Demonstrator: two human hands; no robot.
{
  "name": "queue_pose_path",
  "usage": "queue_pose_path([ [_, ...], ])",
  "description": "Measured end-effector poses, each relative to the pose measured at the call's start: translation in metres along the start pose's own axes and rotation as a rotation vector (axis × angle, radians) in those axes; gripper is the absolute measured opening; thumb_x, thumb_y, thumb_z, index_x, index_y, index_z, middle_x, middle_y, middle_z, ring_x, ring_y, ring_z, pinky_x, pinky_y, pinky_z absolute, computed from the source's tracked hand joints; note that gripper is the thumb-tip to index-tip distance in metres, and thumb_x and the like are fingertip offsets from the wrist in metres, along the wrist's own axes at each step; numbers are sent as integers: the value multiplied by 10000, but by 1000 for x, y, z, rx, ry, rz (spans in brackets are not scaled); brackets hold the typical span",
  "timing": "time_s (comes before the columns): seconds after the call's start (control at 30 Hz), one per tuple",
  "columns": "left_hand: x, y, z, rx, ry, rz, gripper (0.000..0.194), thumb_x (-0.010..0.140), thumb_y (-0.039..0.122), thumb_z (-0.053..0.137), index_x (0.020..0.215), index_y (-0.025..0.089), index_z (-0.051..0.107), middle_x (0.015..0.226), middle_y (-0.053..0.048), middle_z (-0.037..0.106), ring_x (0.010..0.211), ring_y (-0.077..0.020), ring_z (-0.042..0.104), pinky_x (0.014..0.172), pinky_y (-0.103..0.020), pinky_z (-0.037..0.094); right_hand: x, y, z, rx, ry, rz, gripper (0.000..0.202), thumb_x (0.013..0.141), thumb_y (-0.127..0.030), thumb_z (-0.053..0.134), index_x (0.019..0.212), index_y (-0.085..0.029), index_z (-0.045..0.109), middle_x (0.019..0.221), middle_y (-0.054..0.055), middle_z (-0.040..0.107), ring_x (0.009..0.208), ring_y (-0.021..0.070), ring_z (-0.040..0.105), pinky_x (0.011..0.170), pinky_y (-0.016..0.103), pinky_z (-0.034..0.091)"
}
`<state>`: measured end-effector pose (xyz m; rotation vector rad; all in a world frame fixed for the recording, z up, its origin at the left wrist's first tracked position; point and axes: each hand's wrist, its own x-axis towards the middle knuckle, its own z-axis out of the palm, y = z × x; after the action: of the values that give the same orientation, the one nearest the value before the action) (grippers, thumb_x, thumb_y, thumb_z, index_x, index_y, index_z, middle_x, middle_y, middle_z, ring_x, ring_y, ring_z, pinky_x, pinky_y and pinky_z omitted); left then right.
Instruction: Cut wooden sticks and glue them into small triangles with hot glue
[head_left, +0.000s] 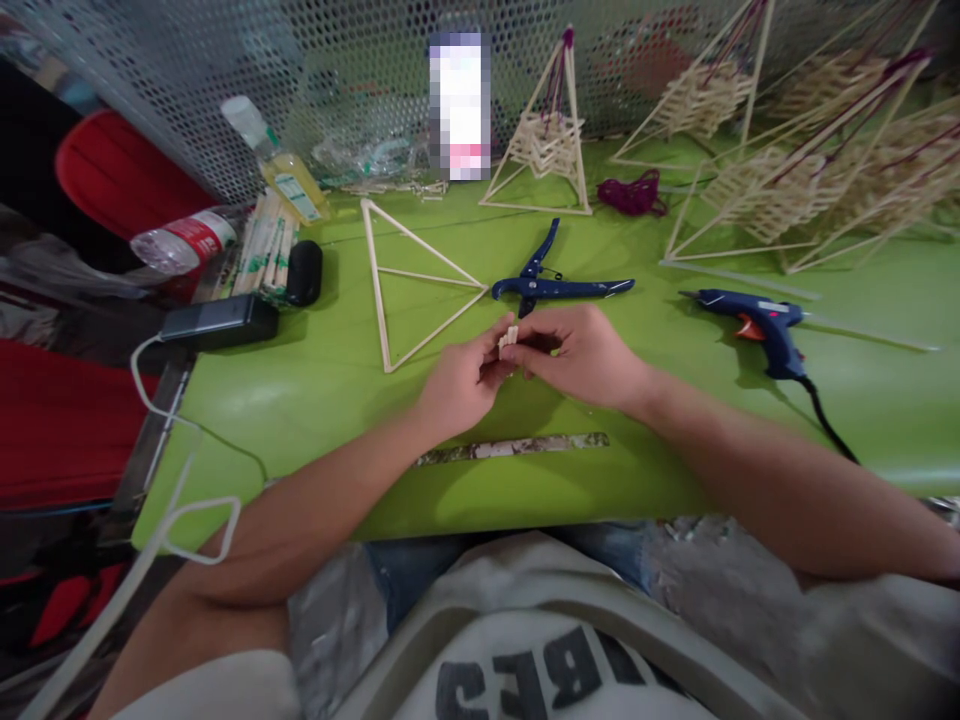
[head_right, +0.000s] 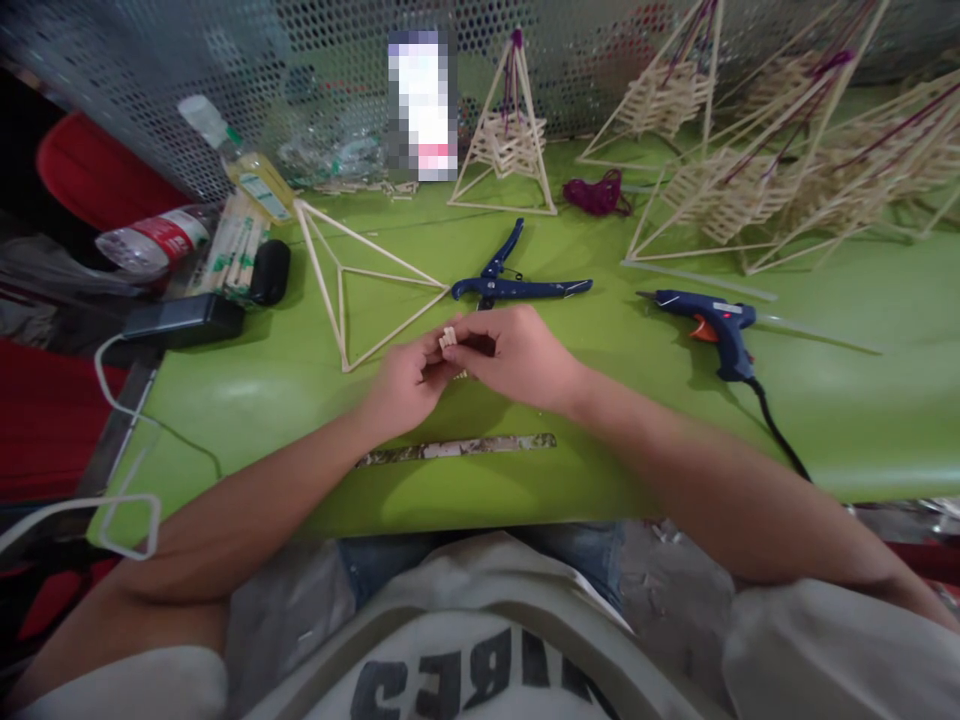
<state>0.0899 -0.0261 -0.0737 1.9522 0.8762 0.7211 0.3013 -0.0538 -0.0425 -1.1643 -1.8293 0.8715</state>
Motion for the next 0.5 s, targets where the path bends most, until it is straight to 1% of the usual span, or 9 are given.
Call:
queue_pose_path([
  [0.07,0,-2,1,-12,-12,2,381,1089,285,660,1452,205,744,1145,-109,870,827,-242,815,949,-497,706,0,0,0,-8,0,-15,218,1006,-305,762,828,-180,766,785,27,748,677,133,587,611,296,415],
  [0.13,0,-3,2,-16,-13,14,368,1079,266,670,1433,210,752,1204,-113,864,891,-250,830,969,-490,701,0,-1,-1,-20,-4,-35,223,1008,-299,756,817,-186,753,803,27,751,688,136,589,624,300,417],
  [0.23,0,-3,1,19,-2,39,464,1054,208,668,1517,207,695,1212,-116,863,963,-269,840,959,-479,700,1,-1,-2,-42,-35,-45,197,1017,-305,756,857,-191,765,794,21,736,686,144,585,637,314,414],
  [0.37,-1,-1,-2,51,-35,56,616,1035,168,658,1646,182,575,1108,-106,865,907,-265,832,864,-451,705,1,-1,-3,-59,-83,-65,238,1033,-358,764,863,-190,765,771,27,720,676,153,563,635,329,394],
  [0.43,-2,0,-2,28,-63,56,642,1042,165,650,1674,189,542,1072,-98,861,865,-253,823,804,-426,702,1,-1,-2,-63,-69,-100,266,1034,-380,766,843,-195,761,763,29,718,676,151,556,630,327,385],
  [0.5,-3,1,-2,8,-78,52,659,1050,155,634,1697,211,517,1057,-92,857,813,-235,808,751,-407,696,1,0,-1,-70,-41,-141,283,1031,-370,765,809,-196,750,742,25,708,663,145,545,617,322,373],
])
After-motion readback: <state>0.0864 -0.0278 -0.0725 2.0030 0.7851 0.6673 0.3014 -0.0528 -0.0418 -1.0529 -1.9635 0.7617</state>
